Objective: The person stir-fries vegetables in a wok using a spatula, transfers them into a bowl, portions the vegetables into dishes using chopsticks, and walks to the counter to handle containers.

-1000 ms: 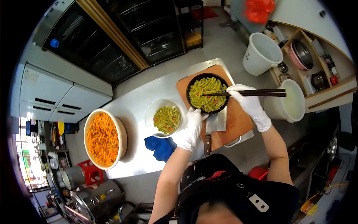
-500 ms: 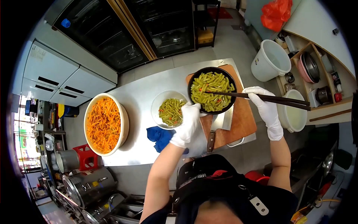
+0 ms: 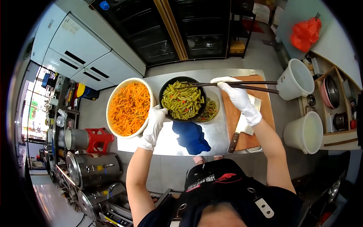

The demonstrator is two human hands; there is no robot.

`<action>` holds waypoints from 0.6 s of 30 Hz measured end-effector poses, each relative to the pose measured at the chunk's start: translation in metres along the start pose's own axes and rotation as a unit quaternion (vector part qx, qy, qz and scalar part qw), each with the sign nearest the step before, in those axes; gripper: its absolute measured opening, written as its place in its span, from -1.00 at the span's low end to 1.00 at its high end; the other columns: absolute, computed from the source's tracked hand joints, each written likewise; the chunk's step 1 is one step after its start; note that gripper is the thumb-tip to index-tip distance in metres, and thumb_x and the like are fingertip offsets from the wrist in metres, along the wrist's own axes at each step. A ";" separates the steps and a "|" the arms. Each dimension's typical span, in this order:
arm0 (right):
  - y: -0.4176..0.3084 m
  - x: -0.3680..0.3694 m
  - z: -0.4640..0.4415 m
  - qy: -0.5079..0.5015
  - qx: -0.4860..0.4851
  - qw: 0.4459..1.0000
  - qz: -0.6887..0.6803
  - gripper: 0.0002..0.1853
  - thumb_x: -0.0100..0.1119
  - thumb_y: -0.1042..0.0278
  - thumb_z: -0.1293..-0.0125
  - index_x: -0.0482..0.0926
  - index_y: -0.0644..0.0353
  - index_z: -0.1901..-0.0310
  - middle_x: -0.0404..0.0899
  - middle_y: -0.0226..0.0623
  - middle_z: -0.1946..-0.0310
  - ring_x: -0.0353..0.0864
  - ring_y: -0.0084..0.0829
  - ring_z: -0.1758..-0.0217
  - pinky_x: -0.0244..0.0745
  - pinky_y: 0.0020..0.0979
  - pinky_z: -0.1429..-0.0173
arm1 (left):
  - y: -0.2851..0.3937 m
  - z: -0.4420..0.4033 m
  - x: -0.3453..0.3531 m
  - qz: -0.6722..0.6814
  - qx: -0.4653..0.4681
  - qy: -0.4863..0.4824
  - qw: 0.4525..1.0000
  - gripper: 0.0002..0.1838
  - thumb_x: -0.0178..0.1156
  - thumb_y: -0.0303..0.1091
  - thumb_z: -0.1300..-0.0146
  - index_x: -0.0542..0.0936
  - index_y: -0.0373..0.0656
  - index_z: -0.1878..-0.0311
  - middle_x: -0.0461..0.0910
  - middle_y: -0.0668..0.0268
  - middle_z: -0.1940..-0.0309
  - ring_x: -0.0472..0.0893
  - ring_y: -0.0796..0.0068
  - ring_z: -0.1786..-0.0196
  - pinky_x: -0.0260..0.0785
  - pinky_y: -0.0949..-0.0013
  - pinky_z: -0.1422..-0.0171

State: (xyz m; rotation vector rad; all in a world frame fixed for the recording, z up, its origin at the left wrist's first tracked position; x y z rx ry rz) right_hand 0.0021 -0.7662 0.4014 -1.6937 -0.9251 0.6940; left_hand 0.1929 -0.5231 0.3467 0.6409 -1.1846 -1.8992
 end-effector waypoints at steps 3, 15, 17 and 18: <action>0.029 0.017 -0.013 -0.002 0.022 1.000 -0.018 -0.80 0.16 0.32 -0.34 0.66 0.25 0.15 0.67 -0.38 0.26 0.57 -0.56 0.16 0.45 -0.52 0.00 | 0.006 0.002 -0.012 -0.013 -0.028 0.021 0.999 -0.70 -0.10 -0.66 -0.17 0.46 -0.53 0.03 0.60 0.00 0.26 0.68 0.22 0.36 0.63 0.36 0.36; 0.009 -0.003 0.009 0.006 0.057 0.998 -0.037 -0.82 0.14 0.37 -0.35 0.65 0.27 0.16 0.65 -0.35 0.22 0.59 -0.52 0.12 0.47 -0.51 -0.08 | 0.019 -0.002 -0.016 -0.012 -0.013 0.014 1.000 -0.75 -0.07 -0.66 -0.21 0.47 -0.54 0.06 0.61 0.00 0.28 0.69 0.20 0.37 0.64 0.31 0.36; 0.007 -0.010 0.017 0.014 0.050 0.999 -0.018 -0.83 0.13 0.38 -0.34 0.65 0.27 0.16 0.65 -0.35 0.22 0.59 -0.52 0.10 0.47 -0.51 -0.09 | 0.030 0.006 -0.010 -0.011 -0.015 0.008 1.000 -0.74 -0.09 -0.67 -0.21 0.45 -0.54 0.05 0.60 -0.02 0.25 0.69 0.19 0.34 0.64 0.31 0.32; 0.004 -0.013 0.021 0.013 0.051 0.999 0.000 -0.83 0.13 0.40 -0.34 0.64 0.28 0.16 0.65 -0.33 0.21 0.59 -0.51 0.09 0.47 -0.51 -0.09 | 0.033 0.010 -0.008 -0.003 -0.014 0.006 1.000 -0.74 -0.10 -0.68 -0.22 0.45 -0.54 0.04 0.60 -0.03 0.23 0.69 0.18 0.33 0.64 0.31 0.30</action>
Point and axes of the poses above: each hand's wrist, its own z-axis away from the middle knuckle, its own x-axis out of the palm, y = z × x, the point moved 1 cm from there along -z, towards the middle knuckle
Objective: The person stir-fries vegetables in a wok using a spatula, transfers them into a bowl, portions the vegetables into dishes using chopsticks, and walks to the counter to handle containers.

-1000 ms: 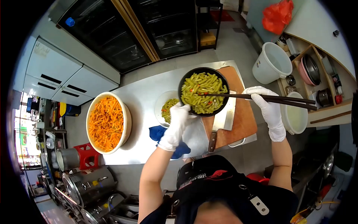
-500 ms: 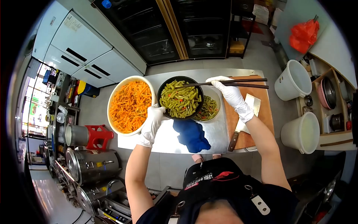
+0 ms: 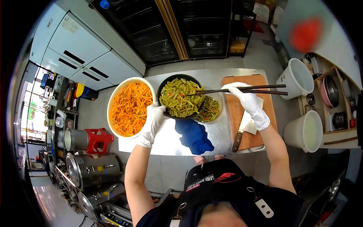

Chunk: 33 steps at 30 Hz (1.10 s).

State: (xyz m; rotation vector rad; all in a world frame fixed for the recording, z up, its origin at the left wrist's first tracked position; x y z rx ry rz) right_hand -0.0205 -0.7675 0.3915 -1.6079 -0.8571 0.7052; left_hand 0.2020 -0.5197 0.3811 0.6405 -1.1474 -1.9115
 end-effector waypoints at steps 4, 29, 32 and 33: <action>-0.009 -0.014 0.018 -0.005 0.017 1.000 -0.016 -0.84 0.13 0.44 -0.33 0.64 0.29 0.17 0.65 -0.30 0.20 0.59 -0.49 0.09 0.48 -0.49 -0.09 | 0.003 0.003 0.004 0.036 -0.004 -0.015 0.999 -0.72 -0.13 -0.69 -0.22 0.42 -0.55 0.02 0.58 -0.06 0.18 0.68 0.16 0.28 0.65 0.30 0.24; 0.012 -0.025 0.010 0.036 0.063 0.996 -0.049 -0.85 0.16 0.41 -0.31 0.65 0.29 0.22 0.65 -0.35 0.27 0.61 -0.53 0.17 0.50 -0.49 -0.05 | 0.001 0.001 0.005 0.000 0.027 0.006 1.000 -0.73 -0.09 -0.69 -0.20 0.43 -0.58 0.05 0.59 -0.06 0.25 0.68 0.19 0.33 0.64 0.35 0.30; -0.003 -0.032 0.023 0.036 0.067 0.996 -0.051 -0.85 0.15 0.41 -0.32 0.66 0.28 0.23 0.66 -0.34 0.26 0.60 -0.52 0.15 0.48 -0.49 -0.04 | -0.001 -0.002 0.005 -0.002 0.026 0.007 1.000 -0.73 -0.09 -0.68 -0.20 0.44 -0.57 0.04 0.60 -0.05 0.26 0.69 0.19 0.33 0.64 0.35 0.31; -0.009 -0.032 0.024 0.036 0.066 0.996 -0.052 -0.85 0.15 0.42 -0.32 0.66 0.28 0.23 0.66 -0.34 0.25 0.60 -0.52 0.15 0.48 -0.50 -0.03 | -0.003 -0.003 0.005 0.000 0.025 0.010 1.000 -0.73 -0.09 -0.68 -0.21 0.44 -0.57 0.04 0.60 -0.04 0.26 0.69 0.19 0.33 0.63 0.35 0.31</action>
Point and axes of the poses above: each hand's wrist, its own z-axis away from the middle knuckle, its own x-axis out of the palm, y = z × x, the point moved 1 cm from there along -z, towards the middle knuckle
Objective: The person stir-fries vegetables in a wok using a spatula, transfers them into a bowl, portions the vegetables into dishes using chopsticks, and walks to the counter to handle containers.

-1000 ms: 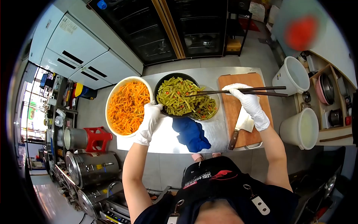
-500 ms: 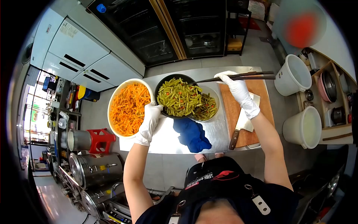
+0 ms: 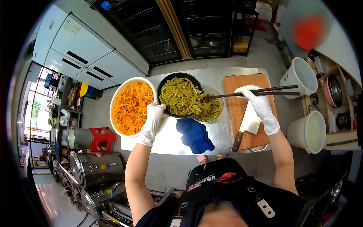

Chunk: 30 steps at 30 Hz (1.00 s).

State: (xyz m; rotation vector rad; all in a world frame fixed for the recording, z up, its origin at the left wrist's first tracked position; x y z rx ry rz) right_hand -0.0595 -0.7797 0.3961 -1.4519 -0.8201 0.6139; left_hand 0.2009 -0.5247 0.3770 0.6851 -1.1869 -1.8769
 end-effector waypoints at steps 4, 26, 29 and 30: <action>-0.026 0.029 -0.007 -0.025 -0.066 0.997 0.030 -0.85 0.13 0.44 -0.33 0.66 0.28 0.20 0.66 -0.35 0.24 0.60 -0.52 0.14 0.46 -0.51 -0.06 | -0.001 -0.002 0.000 0.000 -0.012 -0.001 1.000 -0.73 -0.08 -0.67 -0.21 0.44 -0.56 0.04 0.60 -0.04 0.27 0.68 0.18 0.33 0.64 0.34 0.29; -0.018 0.021 0.000 -0.087 -0.024 0.992 0.087 -0.89 0.20 0.50 -0.26 0.65 0.31 0.22 0.67 -0.28 0.24 0.62 -0.46 0.16 0.51 -0.49 0.00 | 0.003 -0.003 0.010 0.009 0.000 0.002 1.000 -0.74 -0.07 -0.65 -0.20 0.50 -0.53 0.08 0.61 0.03 0.29 0.67 0.30 0.39 0.57 0.43 0.42; -0.017 0.006 0.006 -0.080 -0.058 0.991 0.093 -0.90 0.20 0.53 -0.24 0.65 0.33 0.24 0.67 -0.24 0.24 0.63 -0.44 0.15 0.51 -0.47 0.00 | 0.002 -0.006 0.008 -0.001 0.002 0.002 1.000 -0.73 -0.08 -0.65 -0.19 0.50 -0.53 0.07 0.61 0.03 0.28 0.67 0.30 0.37 0.57 0.42 0.42; -0.018 0.002 0.008 -0.074 -0.063 0.991 0.092 -0.90 0.19 0.54 -0.24 0.65 0.34 0.24 0.67 -0.24 0.24 0.63 -0.43 0.15 0.51 -0.47 0.00 | -0.001 -0.010 0.005 -0.008 0.005 -0.001 1.000 -0.73 -0.07 -0.65 -0.19 0.50 -0.53 0.07 0.61 0.04 0.28 0.67 0.29 0.36 0.58 0.42 0.41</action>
Point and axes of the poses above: each hand's wrist, its own z-axis away from the middle knuckle, its own x-axis out of the palm, y = z × x, the point moved 1 cm from there along -z, towards the middle knuckle
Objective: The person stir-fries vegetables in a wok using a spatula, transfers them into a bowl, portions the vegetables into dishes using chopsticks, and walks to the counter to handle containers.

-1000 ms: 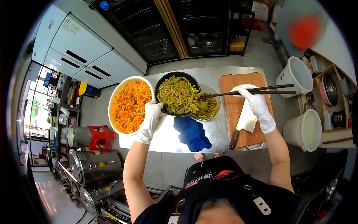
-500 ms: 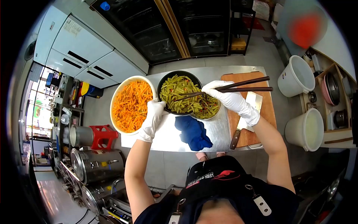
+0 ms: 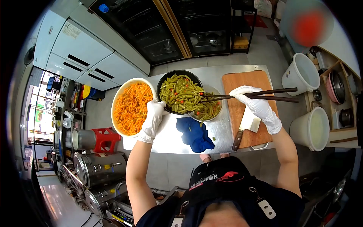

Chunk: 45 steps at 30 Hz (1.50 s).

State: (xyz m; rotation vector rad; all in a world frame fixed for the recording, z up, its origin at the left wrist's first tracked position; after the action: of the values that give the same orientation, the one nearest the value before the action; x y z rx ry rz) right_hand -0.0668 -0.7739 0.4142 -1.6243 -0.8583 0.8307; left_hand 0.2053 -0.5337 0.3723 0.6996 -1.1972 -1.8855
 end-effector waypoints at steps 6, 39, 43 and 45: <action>-0.002 -0.014 0.006 0.034 -0.032 0.998 -0.031 -0.89 0.17 0.50 -0.29 0.64 0.33 0.23 0.66 -0.25 0.24 0.61 -0.43 0.13 0.49 -0.45 -0.07 | -0.011 -0.010 -0.006 0.025 -0.008 -0.004 1.000 -0.72 -0.09 -0.64 -0.20 0.47 -0.54 0.05 0.59 0.00 0.25 0.68 0.19 0.31 0.62 0.37 0.33; 0.014 -0.133 0.075 0.195 0.022 0.979 0.050 -0.89 0.16 0.54 -0.27 0.64 0.33 0.22 0.67 -0.31 0.27 0.59 -0.55 0.18 0.47 -0.53 0.02 | -0.094 0.000 0.252 0.155 -0.135 -0.085 0.975 -0.78 -0.01 -0.60 -0.19 0.45 -0.51 0.11 0.54 -0.07 0.18 0.63 -0.01 0.24 0.64 0.14 0.21; 0.043 -0.114 0.058 0.172 0.013 0.983 0.065 -0.91 0.21 0.53 -0.23 0.64 0.33 0.26 0.68 -0.29 0.27 0.61 -0.53 0.20 0.49 -0.52 0.05 | -0.111 0.005 0.269 0.180 -0.141 -0.060 0.972 -0.83 0.00 -0.62 -0.17 0.45 -0.49 0.18 0.54 -0.06 0.25 0.62 0.04 0.31 0.64 0.13 0.29; 0.053 -0.107 0.051 0.156 0.017 0.984 0.088 -0.90 0.21 0.53 -0.23 0.65 0.32 0.24 0.68 -0.28 0.28 0.61 -0.53 0.21 0.50 -0.53 0.07 | -0.121 0.002 0.271 0.174 -0.143 -0.052 0.973 -0.87 0.01 -0.62 -0.18 0.46 -0.47 0.22 0.55 -0.04 0.28 0.62 0.07 0.33 0.64 0.13 0.29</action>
State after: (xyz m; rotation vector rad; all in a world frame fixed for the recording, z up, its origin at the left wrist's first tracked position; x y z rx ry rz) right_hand -0.1578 -0.8514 0.3624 -1.7596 -0.4835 0.6818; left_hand 0.0176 -0.7288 0.2518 0.2195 -1.0064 -1.7616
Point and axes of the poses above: each hand's wrist, its own z-axis away from the middle knuckle, its own x-axis out of the palm, y = z × x, the point moved 1 cm from there along -z, towards the middle knuckle
